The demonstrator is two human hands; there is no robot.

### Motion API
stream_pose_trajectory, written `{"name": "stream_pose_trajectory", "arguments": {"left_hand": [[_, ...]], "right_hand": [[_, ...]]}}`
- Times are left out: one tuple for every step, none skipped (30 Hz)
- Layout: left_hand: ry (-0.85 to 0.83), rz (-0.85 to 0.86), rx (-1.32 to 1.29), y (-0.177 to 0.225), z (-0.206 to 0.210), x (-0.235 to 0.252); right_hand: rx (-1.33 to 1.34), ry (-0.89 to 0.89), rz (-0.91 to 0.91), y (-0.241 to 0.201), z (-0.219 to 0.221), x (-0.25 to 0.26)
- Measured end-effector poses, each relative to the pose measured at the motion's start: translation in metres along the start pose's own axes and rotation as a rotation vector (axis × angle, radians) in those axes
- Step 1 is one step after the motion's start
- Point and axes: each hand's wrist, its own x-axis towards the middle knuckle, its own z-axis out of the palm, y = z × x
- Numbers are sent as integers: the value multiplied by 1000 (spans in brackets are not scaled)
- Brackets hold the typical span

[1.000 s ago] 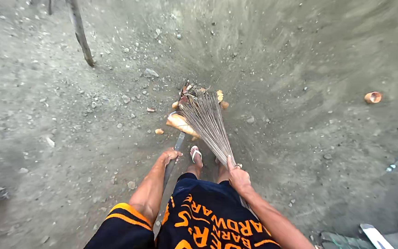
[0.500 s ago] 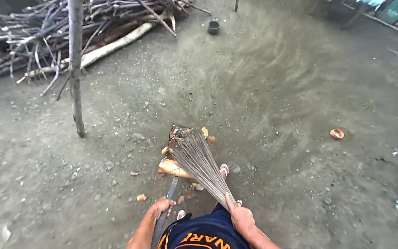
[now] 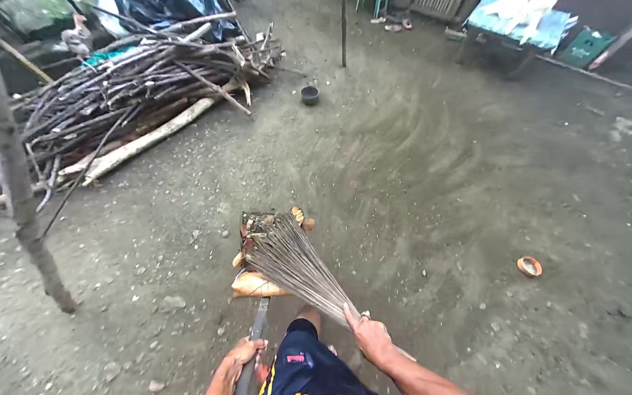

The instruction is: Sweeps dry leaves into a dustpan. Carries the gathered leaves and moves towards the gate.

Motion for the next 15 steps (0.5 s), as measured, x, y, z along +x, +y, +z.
{"name": "stream_pose_trajectory", "arguments": {"left_hand": [[-1,8,-5,28,9,6],[4,15,-3,56,18,13],[3,17,4,86,29,23],[-1,18,16,115,38,34],[-8,19,29,144,47,45],[-15,20,40,172,56,56],[-24,24,43,205,67,67],[-34,34,45,243,79,80],[-46,38,56,278,90,91],[-58,34,78,309,101,98],[-68,28,110,344,112,105],[-79,21,144,381,124,113],[-88,17,171,418,136,118],[-95,14,192,452,149,123],[-102,13,214,486,162,129]], "right_hand": [[-2,18,7,13,-19,16],[-5,37,17,26,-37,34],[-7,51,29,40,-58,52],[-8,55,40,53,-77,71],[-3,50,50,65,-97,89],[8,31,60,77,-118,104],[16,19,74,90,-143,120],[19,22,93,104,-171,139],[18,32,107,117,-195,156],[20,31,125,129,-217,167],[25,30,145,141,-243,177],[29,27,162,154,-271,188],[31,29,178,168,-297,199],[36,32,199,183,-322,210],[47,35,219,198,-344,223]]}}
